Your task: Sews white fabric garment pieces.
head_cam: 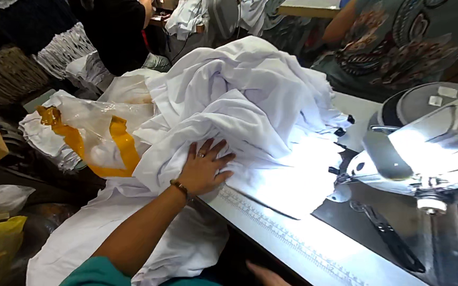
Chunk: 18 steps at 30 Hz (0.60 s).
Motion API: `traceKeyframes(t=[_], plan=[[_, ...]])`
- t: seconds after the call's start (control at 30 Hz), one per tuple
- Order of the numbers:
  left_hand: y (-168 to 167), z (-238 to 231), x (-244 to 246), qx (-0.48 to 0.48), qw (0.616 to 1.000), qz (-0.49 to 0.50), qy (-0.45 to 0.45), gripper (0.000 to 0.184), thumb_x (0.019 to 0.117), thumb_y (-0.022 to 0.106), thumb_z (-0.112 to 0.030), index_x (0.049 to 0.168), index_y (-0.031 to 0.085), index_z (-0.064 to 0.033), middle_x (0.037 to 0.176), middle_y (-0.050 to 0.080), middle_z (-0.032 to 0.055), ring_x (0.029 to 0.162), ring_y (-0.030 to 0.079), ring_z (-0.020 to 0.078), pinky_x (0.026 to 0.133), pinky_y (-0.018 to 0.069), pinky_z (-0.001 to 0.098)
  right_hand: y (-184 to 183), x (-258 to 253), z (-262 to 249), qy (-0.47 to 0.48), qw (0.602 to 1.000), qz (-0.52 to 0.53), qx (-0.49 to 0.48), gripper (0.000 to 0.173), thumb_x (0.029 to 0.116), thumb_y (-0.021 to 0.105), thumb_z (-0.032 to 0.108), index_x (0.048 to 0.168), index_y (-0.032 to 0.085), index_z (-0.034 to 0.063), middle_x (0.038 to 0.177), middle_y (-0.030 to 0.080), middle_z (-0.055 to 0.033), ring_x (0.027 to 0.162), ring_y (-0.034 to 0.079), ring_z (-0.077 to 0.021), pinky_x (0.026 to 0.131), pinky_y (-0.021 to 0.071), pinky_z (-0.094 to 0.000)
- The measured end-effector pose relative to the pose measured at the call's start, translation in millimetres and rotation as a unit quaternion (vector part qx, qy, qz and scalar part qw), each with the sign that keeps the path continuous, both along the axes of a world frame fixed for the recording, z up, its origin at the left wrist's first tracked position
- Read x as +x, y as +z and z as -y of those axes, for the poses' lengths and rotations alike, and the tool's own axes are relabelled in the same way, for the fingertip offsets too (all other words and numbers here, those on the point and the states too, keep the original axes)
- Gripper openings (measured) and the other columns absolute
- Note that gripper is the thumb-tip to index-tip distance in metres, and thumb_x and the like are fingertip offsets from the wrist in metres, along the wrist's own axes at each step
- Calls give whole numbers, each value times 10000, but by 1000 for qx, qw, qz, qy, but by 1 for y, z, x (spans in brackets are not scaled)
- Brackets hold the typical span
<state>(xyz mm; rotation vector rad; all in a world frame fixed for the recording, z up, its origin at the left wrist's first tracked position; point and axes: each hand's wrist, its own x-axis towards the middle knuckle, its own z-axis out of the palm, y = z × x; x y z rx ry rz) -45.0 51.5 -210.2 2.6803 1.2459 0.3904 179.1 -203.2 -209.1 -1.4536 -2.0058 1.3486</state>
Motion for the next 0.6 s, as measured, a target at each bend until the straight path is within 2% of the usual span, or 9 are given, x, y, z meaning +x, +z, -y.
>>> traceKeyframes(t=[0.07, 0.17, 0.23, 0.3, 0.33, 0.4, 0.43, 0.5, 0.6], plan=[[6, -9, 5, -24, 1000, -20, 2, 512, 1057, 418, -534, 1523, 506, -343, 1691, 299, 20, 1581, 174, 347, 1214, 80, 697, -36, -40, -26, -142, 984, 93, -59, 552, 1078, 488, 363, 1441, 525, -51, 1353, 625, -272, 1279, 600, -411, 1100, 437, -590], [17, 3, 5, -12, 1000, 9, -20, 495, 1041, 531, -443, 1486, 559, -228, 1653, 369, 80, 1549, 275, 351, 1215, 189, 666, -104, -52, -62, -296, 946, 95, -92, 519, 1063, 497, 381, 1366, 603, -26, 1319, 656, -216, 1225, 631, -270, 1082, 466, -432], [23, 33, -9, 24, 987, 144, -73, 354, 958, 693, -327, 1226, 726, -99, 1274, 686, 105, 1192, 649, 253, 1007, 538, 472, -112, -56, -72, -308, 930, 32, -196, 486, 1055, 539, 366, 1389, 576, 15, 1262, 663, -148, 1066, 640, -169, 938, 523, -349], [26, 65, -33, -116, 956, 212, -163, 227, 967, 680, -247, 1016, 757, -39, 885, 720, 63, 778, 683, 131, 713, 601, 314, -115, -68, -71, -342, 904, -7, -256, 434, 1024, 608, 358, 1332, 589, 53, 1068, 660, -86, 822, 621, -126, 702, 540, -320], [24, 76, -46, -223, 939, 172, -198, 270, 1012, 628, -256, 1040, 756, -20, 885, 729, 87, 787, 694, 154, 742, 595, 337, -116, -71, -69, -349, 907, 6, -237, 423, 1008, 633, 344, 1310, 607, 48, 1068, 671, -87, 856, 636, -130, 743, 549, -329], [11, 83, -64, -329, 918, 44, -218, 330, 1058, 554, -220, 1278, 683, -10, 1175, 714, 184, 1118, 684, 295, 1013, 523, 469, -99, -79, -62, -341, 929, 24, -141, 429, 1002, 648, 272, 1299, 634, -37, 1204, 690, -201, 1126, 658, -264, 1018, 502, -458], [0, 85, -70, -316, 926, 22, -207, 344, 1050, 556, -169, 1351, 638, -25, 1275, 678, 193, 1221, 639, 327, 1075, 478, 507, -85, -85, -58, -320, 944, 25, -77, 393, 998, 647, 253, 1233, 662, -61, 1139, 705, -218, 1084, 673, -292, 994, 516, -482], [-16, 87, -79, -266, 941, 55, -201, 435, 999, 613, -121, 1431, 590, -85, 1381, 645, 136, 1328, 578, 300, 1136, 429, 521, -64, -95, -54, -253, 962, -31, 100, 260, 957, 638, 234, 982, 699, -18, 858, 697, -113, 789, 673, -165, 743, 575, -352], [-12, 88, -87, -258, 929, 116, -238, 525, 943, 694, -153, 1453, 577, -107, 1353, 664, 101, 1284, 602, 254, 1100, 464, 506, -25, -105, -71, -136, 958, -196, 157, 197, 1005, 601, 215, 972, 652, 28, 834, 655, -19, 748, 622, -25, 697, 547, -199]])
